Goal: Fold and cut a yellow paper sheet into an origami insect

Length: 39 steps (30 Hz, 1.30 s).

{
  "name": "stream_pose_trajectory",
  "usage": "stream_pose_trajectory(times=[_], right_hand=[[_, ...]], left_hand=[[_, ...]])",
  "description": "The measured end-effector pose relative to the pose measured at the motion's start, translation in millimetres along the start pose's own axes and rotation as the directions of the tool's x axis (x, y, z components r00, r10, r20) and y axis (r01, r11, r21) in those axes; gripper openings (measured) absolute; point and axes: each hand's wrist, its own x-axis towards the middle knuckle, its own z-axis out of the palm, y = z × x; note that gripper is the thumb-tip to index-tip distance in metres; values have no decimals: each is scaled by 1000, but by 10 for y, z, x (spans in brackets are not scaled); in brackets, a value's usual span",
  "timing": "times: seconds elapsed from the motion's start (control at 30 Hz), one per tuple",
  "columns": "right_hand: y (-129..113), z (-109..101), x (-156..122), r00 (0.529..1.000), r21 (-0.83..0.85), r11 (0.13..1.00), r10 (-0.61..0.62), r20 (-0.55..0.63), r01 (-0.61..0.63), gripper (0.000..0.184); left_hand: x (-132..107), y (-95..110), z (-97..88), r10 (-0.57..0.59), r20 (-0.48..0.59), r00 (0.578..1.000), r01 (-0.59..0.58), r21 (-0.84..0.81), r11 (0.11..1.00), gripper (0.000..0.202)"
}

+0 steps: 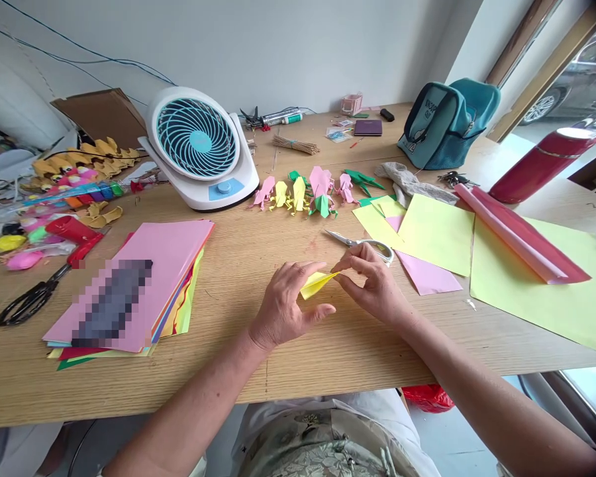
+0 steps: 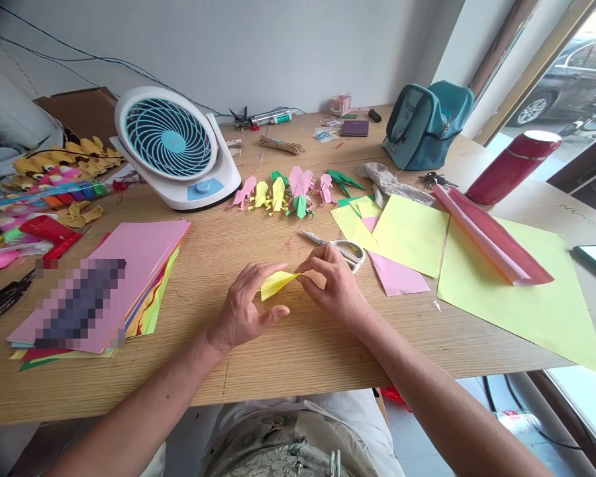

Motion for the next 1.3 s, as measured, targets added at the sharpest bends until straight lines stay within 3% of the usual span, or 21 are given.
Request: stream_pose_trajectory(times=[0.07,0.17,0.3,0.47,0.57,0.7,0.93,1.17,1.3], right_hand=[[-30,-24,9,1000,68,998,-7,-11,7,9],[-67,-45,11,997,221,973,65,50,-74,12],[-63,-32,-11,984,409,895,142,112,-176,18],[-53,-29,-29,969,591,772,138,203,-234,40],[-92,-42,-31,939,591,742,158,304,-316,44],[-111,-14,-37,900,556,728,202,386,-401,35],[-38,82,-48,886,528,721,276,374,-448,31],[-38,72,-6,868,557,668,336,365,-493,35],[-11,55,-3,860,522,686,357,364,-506,36]], left_hand=[[-6,35,-26,20,-54,998,-19,15,1000,55],[-30,74,-47,-25,-175,984,28,17,999,27],[-45,104,-69,-227,-240,944,186,-181,966,8],[-18,124,-84,-504,-157,849,308,-627,715,19],[-6,138,-74,-563,-97,821,334,-718,611,25],[-5,146,-36,-571,-12,821,400,-701,590,25],[-7,68,33,-600,39,799,469,-664,582,29],[15,-34,55,-639,66,766,469,-737,487,28],[20,-44,36,-672,63,738,480,-749,457,30]])
